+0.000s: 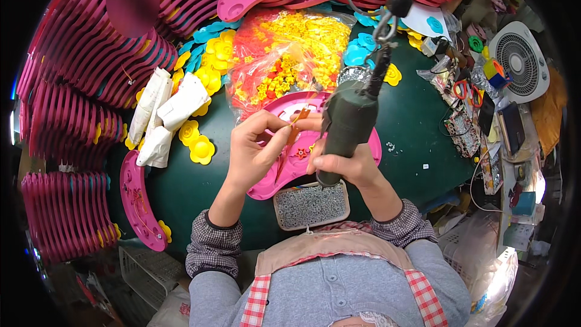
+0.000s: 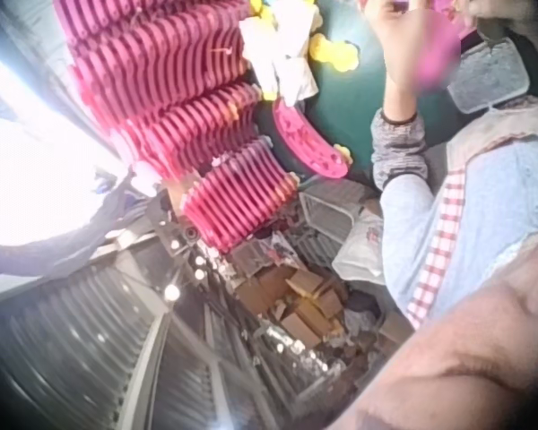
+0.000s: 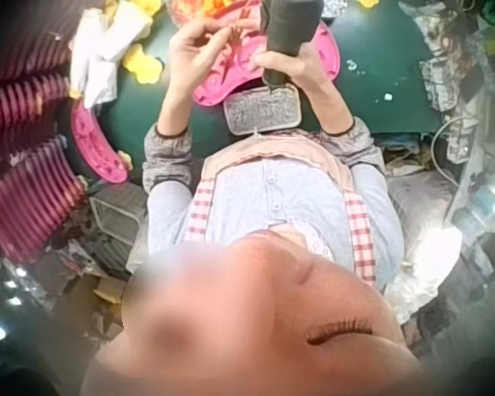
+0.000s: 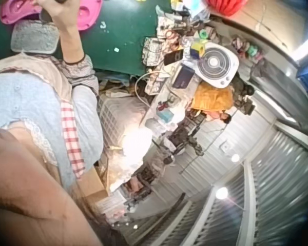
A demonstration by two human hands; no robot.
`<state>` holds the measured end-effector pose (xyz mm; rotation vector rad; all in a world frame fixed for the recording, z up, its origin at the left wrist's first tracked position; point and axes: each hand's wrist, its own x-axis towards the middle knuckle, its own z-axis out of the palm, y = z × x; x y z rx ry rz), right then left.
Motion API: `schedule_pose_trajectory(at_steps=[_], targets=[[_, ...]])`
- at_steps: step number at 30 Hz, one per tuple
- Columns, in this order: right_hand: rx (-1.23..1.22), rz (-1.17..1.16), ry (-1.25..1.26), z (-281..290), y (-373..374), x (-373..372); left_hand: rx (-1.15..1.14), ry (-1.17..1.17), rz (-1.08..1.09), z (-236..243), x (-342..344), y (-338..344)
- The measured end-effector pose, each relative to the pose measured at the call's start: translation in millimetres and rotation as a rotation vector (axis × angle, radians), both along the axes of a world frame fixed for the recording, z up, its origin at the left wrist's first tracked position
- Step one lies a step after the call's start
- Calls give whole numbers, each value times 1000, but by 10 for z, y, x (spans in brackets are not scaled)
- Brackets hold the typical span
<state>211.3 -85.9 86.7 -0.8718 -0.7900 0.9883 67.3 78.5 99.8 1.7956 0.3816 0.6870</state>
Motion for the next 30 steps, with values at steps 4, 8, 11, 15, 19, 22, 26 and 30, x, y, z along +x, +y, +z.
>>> schedule_pose_trajectory(at_steps=[4,8,11,15,19,22,26,30], targets=[[1,-209,-105,64,-65,150,389,134,276,-215,-198,209],[-15,-198,-74,97,-120,239,718,453,388,-384,-379,346],[-47,-171,-92,89,-108,179,544,138,380,-206,-143,114],[-75,-91,-3,65,-117,83,-187,-88,-116,-25,242,-328],[-37,-94,-128,111,-172,88,-103,-139,16,-119,159,-259],[62,-137,-199,-2,-268,212,142,-69,282,103,-173,201],[221,-263,-145,-172,-406,213,797,99,535,455,-405,477],[311,-335,-224,-223,-353,194,847,378,364,59,-239,304]])
